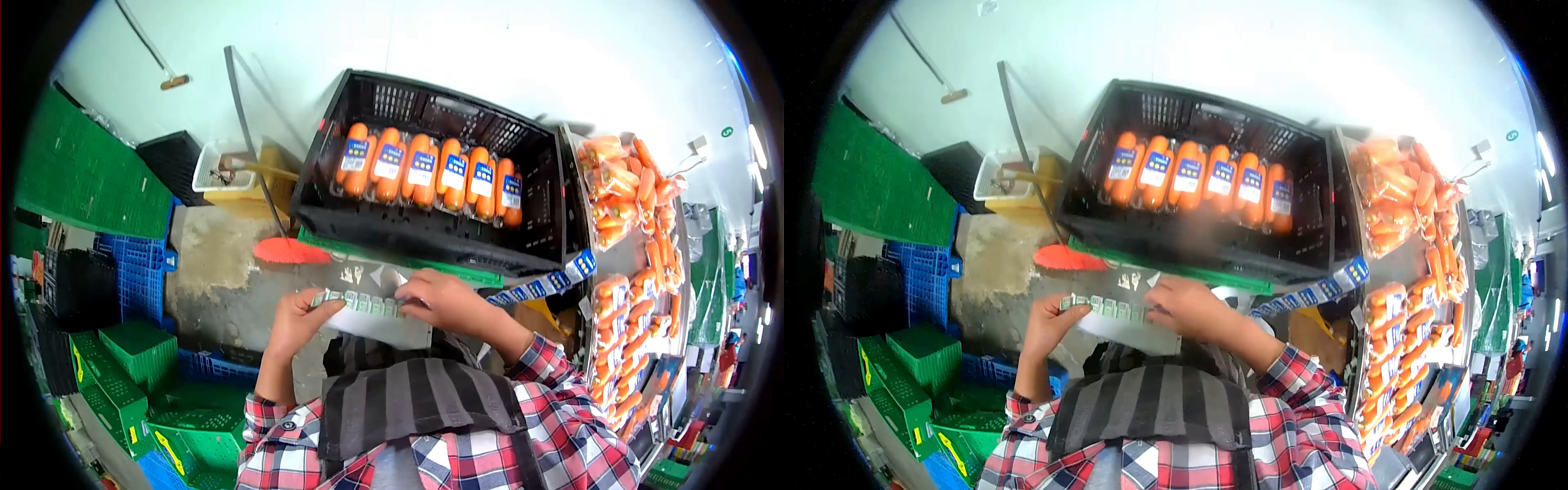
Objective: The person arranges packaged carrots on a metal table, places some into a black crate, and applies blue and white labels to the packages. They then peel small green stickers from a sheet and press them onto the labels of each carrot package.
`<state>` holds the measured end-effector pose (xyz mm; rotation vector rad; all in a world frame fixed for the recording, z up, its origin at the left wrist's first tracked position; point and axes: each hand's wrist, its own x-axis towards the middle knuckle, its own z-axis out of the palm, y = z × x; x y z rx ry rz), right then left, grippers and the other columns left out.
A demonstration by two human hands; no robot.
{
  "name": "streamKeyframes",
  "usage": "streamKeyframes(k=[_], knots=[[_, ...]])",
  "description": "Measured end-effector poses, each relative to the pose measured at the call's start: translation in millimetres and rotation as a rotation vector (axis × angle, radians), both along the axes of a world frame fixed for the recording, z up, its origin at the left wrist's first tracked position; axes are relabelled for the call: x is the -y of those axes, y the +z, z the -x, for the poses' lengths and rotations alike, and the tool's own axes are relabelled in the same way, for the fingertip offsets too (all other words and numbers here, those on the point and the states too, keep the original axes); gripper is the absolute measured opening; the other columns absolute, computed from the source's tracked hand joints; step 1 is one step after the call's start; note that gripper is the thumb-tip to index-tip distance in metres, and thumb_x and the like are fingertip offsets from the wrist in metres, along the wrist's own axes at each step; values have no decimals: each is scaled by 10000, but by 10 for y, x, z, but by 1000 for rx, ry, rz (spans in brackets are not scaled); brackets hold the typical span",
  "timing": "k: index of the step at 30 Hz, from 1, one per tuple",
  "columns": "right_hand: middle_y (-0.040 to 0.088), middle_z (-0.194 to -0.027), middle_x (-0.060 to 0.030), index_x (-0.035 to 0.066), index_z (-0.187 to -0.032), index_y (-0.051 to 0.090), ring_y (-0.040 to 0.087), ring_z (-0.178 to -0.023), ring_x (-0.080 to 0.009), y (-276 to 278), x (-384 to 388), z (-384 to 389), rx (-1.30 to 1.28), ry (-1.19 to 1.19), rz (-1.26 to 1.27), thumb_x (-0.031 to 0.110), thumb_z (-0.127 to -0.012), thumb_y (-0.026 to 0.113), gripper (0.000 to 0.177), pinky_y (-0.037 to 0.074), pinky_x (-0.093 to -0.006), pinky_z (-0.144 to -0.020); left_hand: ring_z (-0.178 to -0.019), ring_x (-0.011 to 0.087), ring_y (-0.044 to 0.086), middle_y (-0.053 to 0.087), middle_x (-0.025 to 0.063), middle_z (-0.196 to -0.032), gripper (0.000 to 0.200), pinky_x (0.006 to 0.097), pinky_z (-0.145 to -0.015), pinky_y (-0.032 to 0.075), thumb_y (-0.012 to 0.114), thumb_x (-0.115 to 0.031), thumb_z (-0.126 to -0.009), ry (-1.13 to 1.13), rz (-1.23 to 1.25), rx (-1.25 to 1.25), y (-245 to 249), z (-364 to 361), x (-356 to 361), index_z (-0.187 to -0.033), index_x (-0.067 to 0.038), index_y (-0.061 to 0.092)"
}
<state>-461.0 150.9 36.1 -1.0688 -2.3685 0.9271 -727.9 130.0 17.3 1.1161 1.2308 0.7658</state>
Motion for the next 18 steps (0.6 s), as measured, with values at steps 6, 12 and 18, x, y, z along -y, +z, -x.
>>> streamKeyframes(k=[6,12,18], knots=[[513,-791,-77,82,-776,512,527,-794,-279,-84,-656,-140,-80,53,0,112,-746,641,136,451,-358,-671,-646,6,445,545,-84,-699,64,194,-549,364,641,-69,-813,5,74,-25,165,-232,-680,-818,-5,642],[506,-825,-91,67,-769,505,514,-834,-280,-188,-1170,-293,-152,66,114,126,-760,621,131,452,-356,-693,-666,8,474,573,-64,-717,55,183,-569,379,640,-60,-810,3,116,-74,219,-371,-1184,-838,-14,649],[502,-826,-86,56,-791,527,521,-800,-255,-321,-1583,-205,-315,126,158,122,-764,638,132,448,-335,-675,-651,40,518,606,-21,-739,111,207,-574,415,639,-87,-807,164,239,-118,208,-269,-1396,-845,16,645]])
